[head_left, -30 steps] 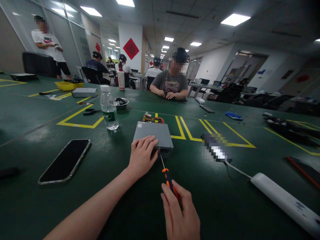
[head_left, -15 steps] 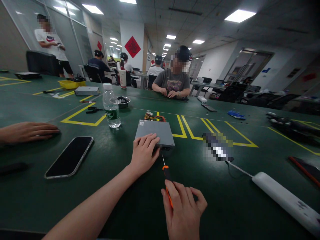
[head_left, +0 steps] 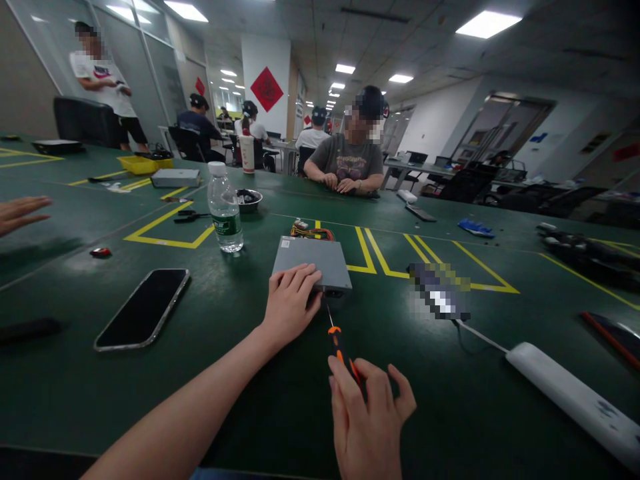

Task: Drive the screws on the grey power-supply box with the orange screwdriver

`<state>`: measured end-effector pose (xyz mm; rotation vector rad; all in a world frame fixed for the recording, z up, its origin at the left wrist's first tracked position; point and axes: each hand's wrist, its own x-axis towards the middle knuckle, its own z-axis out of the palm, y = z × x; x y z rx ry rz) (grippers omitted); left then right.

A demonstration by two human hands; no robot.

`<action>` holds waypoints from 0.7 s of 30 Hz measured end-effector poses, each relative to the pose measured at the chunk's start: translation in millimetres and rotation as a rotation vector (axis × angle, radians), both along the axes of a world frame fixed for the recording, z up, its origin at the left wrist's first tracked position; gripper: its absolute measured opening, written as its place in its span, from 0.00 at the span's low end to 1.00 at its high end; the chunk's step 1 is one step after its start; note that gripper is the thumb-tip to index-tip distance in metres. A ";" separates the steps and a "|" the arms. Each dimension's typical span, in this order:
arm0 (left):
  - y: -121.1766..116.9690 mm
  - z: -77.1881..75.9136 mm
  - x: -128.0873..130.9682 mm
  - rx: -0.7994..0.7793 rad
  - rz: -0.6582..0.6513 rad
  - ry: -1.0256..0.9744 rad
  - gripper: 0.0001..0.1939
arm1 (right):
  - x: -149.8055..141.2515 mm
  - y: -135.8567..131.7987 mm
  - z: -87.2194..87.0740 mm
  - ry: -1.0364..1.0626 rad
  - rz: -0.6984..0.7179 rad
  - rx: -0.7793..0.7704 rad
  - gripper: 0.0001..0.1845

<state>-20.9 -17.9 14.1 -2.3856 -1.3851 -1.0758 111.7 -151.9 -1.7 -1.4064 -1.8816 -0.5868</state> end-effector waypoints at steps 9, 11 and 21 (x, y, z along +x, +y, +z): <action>-0.1 -0.2 -0.1 -0.001 0.000 -0.008 0.15 | -2.9 2.4 2.9 0.033 0.046 -0.016 0.10; -0.2 -0.7 0.2 0.000 -0.001 -0.015 0.15 | -6.8 3.4 4.7 0.066 0.044 0.016 0.10; -0.3 -0.1 -0.5 -0.001 0.003 -0.006 0.15 | -5.8 6.2 2.9 0.077 -0.002 -0.040 0.11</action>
